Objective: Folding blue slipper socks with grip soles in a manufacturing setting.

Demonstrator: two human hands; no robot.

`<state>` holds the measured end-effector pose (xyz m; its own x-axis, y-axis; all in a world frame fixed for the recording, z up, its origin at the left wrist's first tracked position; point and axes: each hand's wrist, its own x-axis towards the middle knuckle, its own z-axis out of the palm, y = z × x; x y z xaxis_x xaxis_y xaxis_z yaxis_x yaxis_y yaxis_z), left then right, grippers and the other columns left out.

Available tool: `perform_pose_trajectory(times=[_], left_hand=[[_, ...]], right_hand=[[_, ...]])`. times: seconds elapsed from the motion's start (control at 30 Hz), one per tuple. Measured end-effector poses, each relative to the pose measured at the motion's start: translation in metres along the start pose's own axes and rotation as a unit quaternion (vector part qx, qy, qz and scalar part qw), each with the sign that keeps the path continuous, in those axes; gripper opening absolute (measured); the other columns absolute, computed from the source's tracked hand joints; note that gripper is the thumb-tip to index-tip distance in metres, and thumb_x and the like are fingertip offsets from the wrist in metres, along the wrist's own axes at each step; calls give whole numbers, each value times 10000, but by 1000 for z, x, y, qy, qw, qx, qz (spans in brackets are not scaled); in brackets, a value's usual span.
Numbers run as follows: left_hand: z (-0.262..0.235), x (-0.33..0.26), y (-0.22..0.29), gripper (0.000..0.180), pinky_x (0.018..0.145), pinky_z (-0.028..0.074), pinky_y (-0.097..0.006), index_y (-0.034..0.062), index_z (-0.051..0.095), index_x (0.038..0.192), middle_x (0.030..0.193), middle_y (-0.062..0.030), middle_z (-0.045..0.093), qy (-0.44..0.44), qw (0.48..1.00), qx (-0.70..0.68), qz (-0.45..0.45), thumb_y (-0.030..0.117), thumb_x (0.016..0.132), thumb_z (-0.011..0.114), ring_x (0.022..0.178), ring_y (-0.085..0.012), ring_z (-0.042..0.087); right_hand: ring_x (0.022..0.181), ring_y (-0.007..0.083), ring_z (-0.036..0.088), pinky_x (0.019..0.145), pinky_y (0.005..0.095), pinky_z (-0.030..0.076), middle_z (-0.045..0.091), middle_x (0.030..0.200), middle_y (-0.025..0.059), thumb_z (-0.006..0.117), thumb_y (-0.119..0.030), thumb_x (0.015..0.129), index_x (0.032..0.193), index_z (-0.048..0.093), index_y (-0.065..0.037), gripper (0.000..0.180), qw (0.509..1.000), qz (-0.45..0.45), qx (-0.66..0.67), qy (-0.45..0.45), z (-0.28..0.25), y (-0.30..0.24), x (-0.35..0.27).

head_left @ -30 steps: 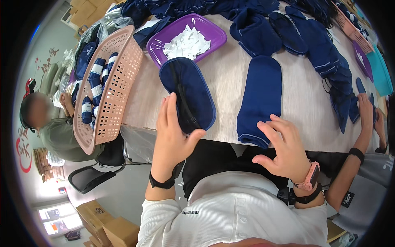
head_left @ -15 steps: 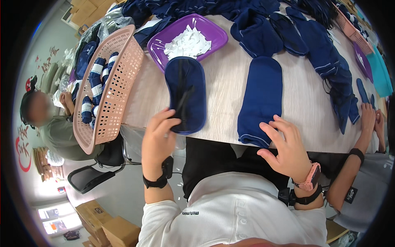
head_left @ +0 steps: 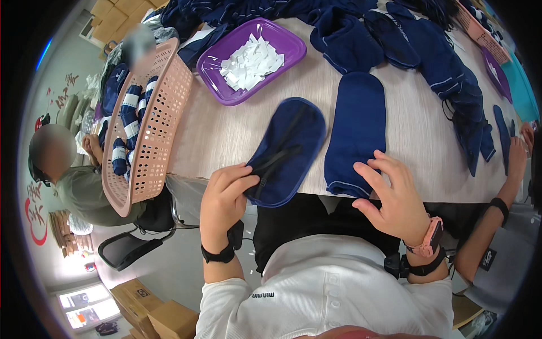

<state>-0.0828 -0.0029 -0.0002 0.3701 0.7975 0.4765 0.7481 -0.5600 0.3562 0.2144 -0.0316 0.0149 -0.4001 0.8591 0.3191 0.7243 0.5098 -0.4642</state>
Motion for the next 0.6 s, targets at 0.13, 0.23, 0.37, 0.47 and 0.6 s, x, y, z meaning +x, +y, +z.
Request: perform_pose_trajectory(times=[0.13, 0.23, 0.37, 0.47, 0.6], left_hand=[[-2, 17, 0, 343, 735, 460, -342, 58, 637, 805, 882, -82, 603, 11, 999, -3, -33, -126, 552, 497, 838, -268, 571], [-12, 20, -15, 372, 711, 443, -357, 53, 632, 827, 857, -93, 609, 31, 994, 69, -78, -131, 546, 473, 802, -284, 555], [-30, 8, -31, 407, 706, 433, -358, 68, 629, 865, 838, -90, 595, 59, 980, 130, -139, -131, 543, 480, 794, -285, 539], [-29, 6, -37, 425, 710, 427, -359, 83, 622, 900, 843, -88, 584, 58, 979, 126, -151, -130, 553, 497, 796, -288, 531], [-38, -5, -31, 587, 778, 418, -350, 122, 564, 1082, 916, -118, 569, -12, 978, 119, -174, -159, 571, 492, 881, -304, 522]], right_hand=[[1062, 318, 464, 858, 406, 375, 475, 1059, 124, 695, -222, 678, 1150, 523, -121, 512, 1000, 0, -10, 15, -7, -1, -3], [1061, 316, 464, 860, 406, 375, 479, 1052, 120, 698, -222, 671, 1143, 528, -118, 512, 1000, 3, -6, 4, -5, 1, -2], [1055, 330, 461, 868, 427, 371, 477, 1062, 134, 698, -203, 665, 1139, 529, -103, 514, 1000, -9, 10, -13, 2, -2, 0], [1073, 360, 441, 882, 439, 367, 465, 1097, 156, 704, -234, 661, 1143, 518, -70, 542, 1000, 2, -9, -10, 1, 0, -6], [1086, 381, 414, 888, 460, 348, 447, 1111, 166, 684, -301, 684, 1154, 504, -49, 563, 1000, 15, -7, -20, 6, 2, -10]])
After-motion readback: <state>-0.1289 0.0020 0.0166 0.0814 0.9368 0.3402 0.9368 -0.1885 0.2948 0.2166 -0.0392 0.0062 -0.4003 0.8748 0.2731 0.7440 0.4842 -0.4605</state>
